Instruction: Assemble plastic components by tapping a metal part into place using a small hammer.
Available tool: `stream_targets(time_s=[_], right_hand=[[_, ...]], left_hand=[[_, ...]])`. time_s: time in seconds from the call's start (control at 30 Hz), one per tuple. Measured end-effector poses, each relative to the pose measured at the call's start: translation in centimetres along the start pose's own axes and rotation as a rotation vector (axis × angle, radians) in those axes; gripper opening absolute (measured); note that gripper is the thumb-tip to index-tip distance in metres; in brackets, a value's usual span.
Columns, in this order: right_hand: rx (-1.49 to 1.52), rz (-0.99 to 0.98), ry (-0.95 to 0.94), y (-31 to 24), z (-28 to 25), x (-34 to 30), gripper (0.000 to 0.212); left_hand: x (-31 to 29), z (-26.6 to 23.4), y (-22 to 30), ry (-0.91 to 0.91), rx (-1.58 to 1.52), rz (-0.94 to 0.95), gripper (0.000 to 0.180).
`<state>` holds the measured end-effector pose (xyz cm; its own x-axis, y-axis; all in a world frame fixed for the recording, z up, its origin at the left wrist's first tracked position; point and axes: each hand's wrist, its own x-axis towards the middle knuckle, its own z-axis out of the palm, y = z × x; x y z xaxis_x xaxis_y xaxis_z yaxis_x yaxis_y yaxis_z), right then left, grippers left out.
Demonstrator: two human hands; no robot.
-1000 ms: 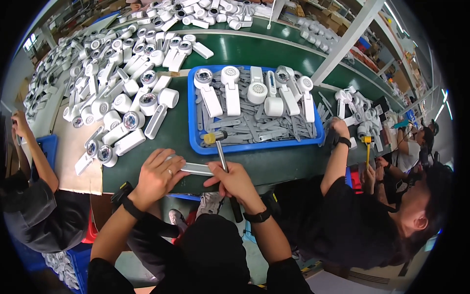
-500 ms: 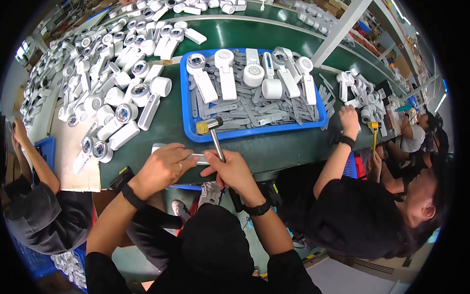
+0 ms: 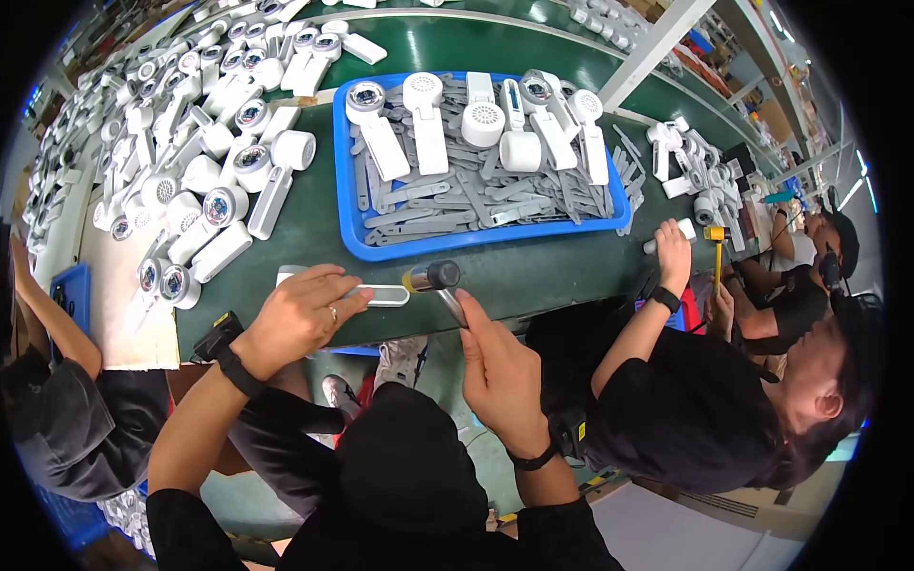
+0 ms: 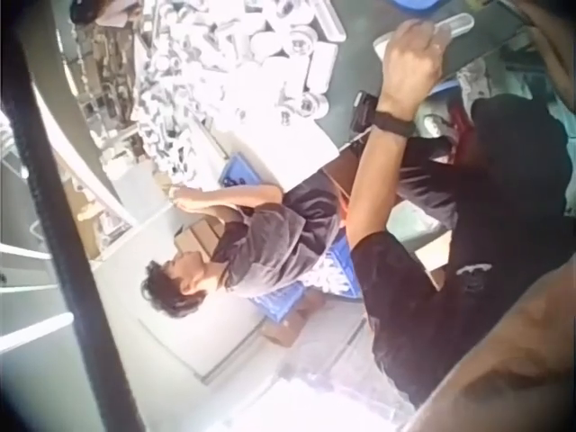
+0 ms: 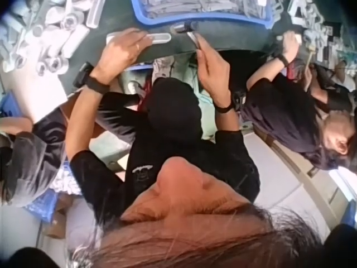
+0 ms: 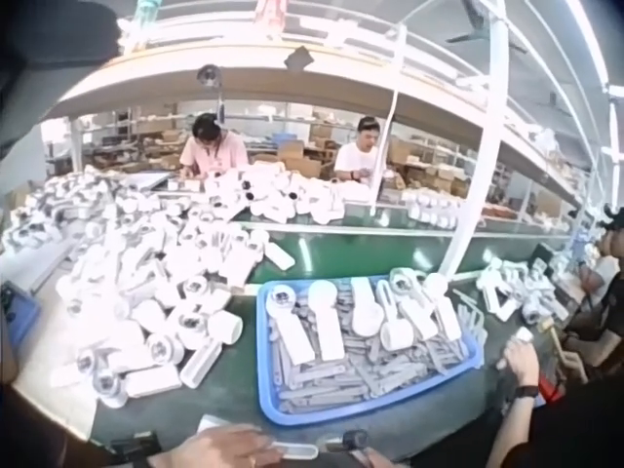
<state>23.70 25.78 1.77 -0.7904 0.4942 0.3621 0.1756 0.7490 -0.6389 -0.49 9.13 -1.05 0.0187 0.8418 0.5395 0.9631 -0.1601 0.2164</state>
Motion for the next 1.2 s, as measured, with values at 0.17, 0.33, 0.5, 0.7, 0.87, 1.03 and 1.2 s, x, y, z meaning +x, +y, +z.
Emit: stream_targets(time_s=[0.17,0.33,0.5,0.7,0.87,1.03,1.2], right_hand=[[-0.13,0.005,-0.104,0.7,2.2,-0.8,0.046],[-0.083,-0.012,0.038,0.1,0.5,0.0,0.048],[-0.254,0.029,-0.188,-1.5,-0.8,0.4,0.04],[-0.206,0.001,-0.184,-0.8,-0.1,0.5,0.038],[0.058,0.041,-0.144,0.2,-1.1,-0.3,0.035],[0.103,0.173,-0.285,-1.3,0.1,1.2,0.037],[0.146,0.019,-0.301,-2.7,1.3,3.2,0.041]], left_hand=[[0.1,-0.1,0.0,-0.001,-0.002,0.01,0.024],[0.0,0.2,0.0,0.002,0.012,0.007,0.023],[0.0,0.1,0.0,0.003,0.022,0.006,0.023],[0.3,-0.5,0.8,-0.084,-0.032,-0.147,0.024],[1.9,-4.3,1.1,-0.407,0.076,-0.079,0.022],[-2.0,-6.9,-2.1,-0.365,0.078,-0.088,0.019],[-6.4,-6.8,1.6,0.162,0.249,-0.413,0.035]])
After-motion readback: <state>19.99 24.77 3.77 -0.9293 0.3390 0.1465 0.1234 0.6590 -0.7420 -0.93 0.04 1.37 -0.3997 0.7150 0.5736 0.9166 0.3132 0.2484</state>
